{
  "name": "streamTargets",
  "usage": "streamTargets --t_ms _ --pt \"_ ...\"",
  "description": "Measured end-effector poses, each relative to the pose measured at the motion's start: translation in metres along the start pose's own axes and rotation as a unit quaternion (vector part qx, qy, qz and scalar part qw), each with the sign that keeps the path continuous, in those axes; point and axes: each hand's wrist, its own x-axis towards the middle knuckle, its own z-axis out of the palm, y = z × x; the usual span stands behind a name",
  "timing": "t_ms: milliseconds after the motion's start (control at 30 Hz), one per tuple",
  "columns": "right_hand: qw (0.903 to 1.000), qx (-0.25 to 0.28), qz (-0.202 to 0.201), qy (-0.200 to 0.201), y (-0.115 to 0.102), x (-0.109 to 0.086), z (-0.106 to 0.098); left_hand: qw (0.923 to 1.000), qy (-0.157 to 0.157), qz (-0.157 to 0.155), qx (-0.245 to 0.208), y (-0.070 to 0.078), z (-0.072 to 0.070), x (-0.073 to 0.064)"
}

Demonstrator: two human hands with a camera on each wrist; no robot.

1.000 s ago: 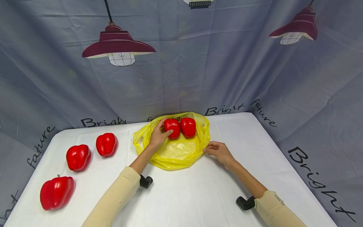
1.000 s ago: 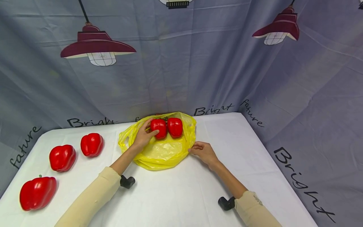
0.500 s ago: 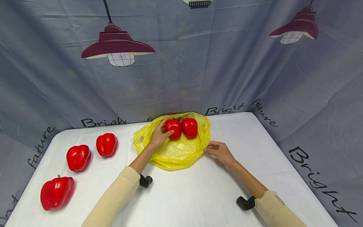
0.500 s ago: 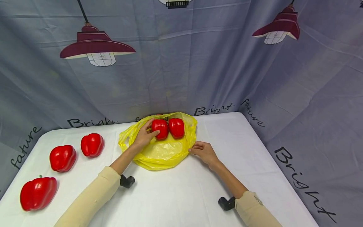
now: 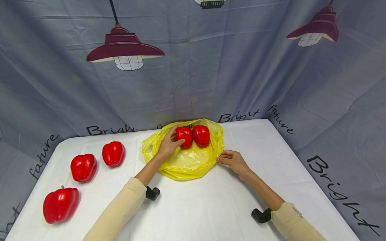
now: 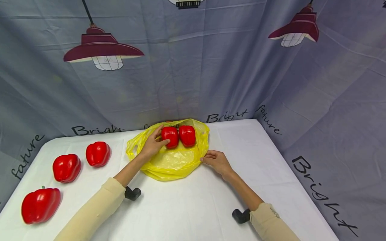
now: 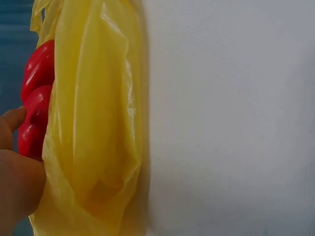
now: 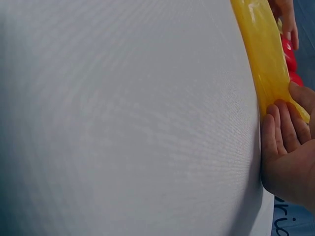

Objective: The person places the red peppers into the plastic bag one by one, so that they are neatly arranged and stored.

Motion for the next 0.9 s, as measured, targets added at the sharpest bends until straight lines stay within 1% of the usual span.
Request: streamTargets --t_ms 100,233,400,533,667,767,900 --pt "1.0 -0.001 0.001 0.001 -0.001 0.0 0.001 1.0 0.001 -0.002 -0.004 0.005 -0.003 -0.004" --pt "1.0 -0.003 0.001 0.002 -0.001 0.001 0.001 1.0 0.001 0.001 0.003 0.012 -0.01 -0.01" --pt "1.0 -0.005 -0.001 0.002 0.0 0.001 0.0 0.9997 -0.008 0.016 0.014 0.021 -0.023 -0.019" --pt "1.0 -0.008 -0.003 0.001 0.0 0.001 0.0 0.9987 -0.024 0.041 0.015 0.026 -0.038 -0.029" --pt "0.9999 -0.01 -0.006 0.002 -0.002 -0.001 0.0 0.9967 -0.034 0.067 0.031 0.029 -0.056 -0.04" --pt "0.9999 -0.011 -0.003 0.003 -0.003 -0.002 0.0 0.9958 -0.034 0.072 0.047 0.031 -0.069 -0.051" --pt "1.0 -0.006 0.005 0.002 -0.004 -0.002 0.001 0.9952 -0.03 0.076 0.054 0.034 -0.088 -0.067"
